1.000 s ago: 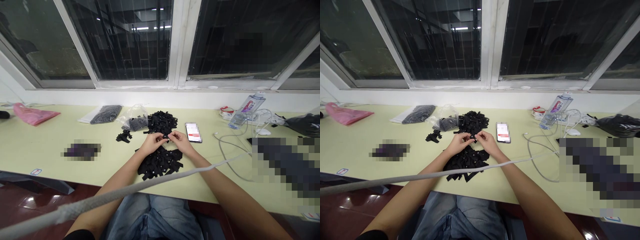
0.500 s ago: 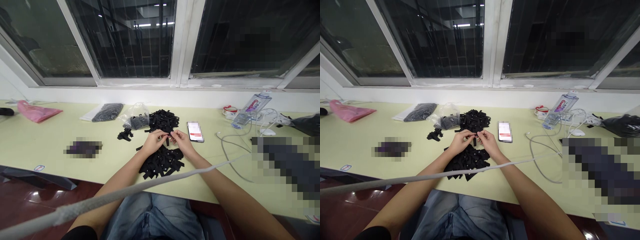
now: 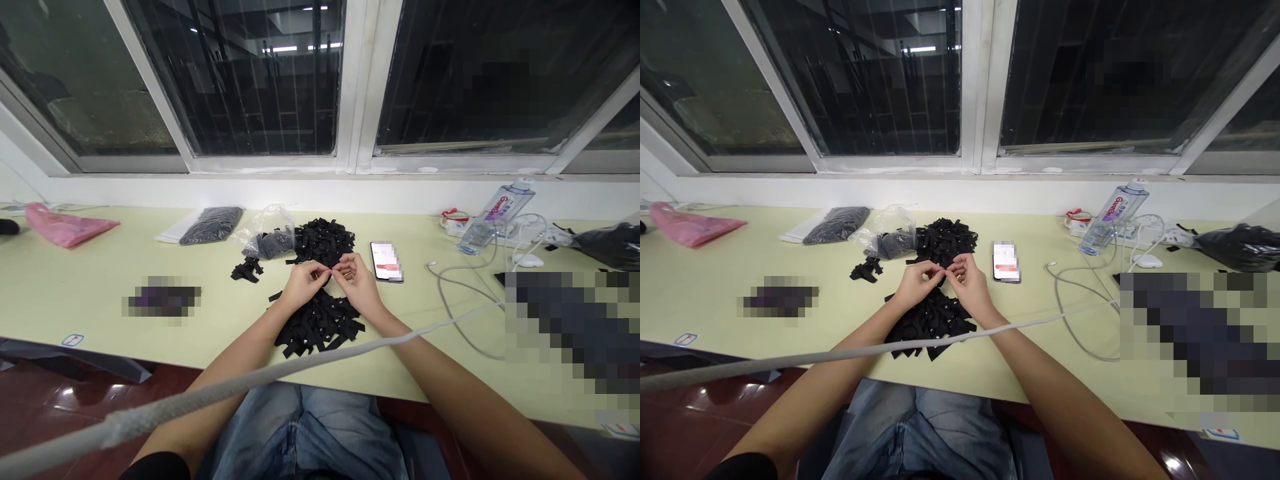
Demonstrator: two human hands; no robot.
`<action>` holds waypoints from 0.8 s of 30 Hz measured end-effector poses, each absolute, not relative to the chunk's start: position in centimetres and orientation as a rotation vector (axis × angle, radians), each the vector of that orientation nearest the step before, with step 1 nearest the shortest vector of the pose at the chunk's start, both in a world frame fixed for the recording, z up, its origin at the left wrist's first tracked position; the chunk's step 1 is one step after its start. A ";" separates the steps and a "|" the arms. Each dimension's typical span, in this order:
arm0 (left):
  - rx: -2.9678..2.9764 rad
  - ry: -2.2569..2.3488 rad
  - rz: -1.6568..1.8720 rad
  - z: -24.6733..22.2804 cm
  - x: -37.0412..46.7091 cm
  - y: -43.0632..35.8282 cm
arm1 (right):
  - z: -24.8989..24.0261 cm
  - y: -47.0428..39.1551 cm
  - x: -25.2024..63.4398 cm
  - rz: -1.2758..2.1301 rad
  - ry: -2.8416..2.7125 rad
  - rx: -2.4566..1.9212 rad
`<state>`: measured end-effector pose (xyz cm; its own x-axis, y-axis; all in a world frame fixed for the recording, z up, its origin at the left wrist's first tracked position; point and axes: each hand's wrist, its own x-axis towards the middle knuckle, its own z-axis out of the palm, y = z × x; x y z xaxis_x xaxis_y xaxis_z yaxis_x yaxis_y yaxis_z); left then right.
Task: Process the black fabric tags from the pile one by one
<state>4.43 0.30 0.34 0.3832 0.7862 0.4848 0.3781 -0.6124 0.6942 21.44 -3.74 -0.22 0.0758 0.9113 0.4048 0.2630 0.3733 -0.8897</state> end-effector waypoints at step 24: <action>2.546 0.984 1.047 0.3 4.7 -0.5 | 0.0 -4.4 21.4 0.610 -1.533 -1.265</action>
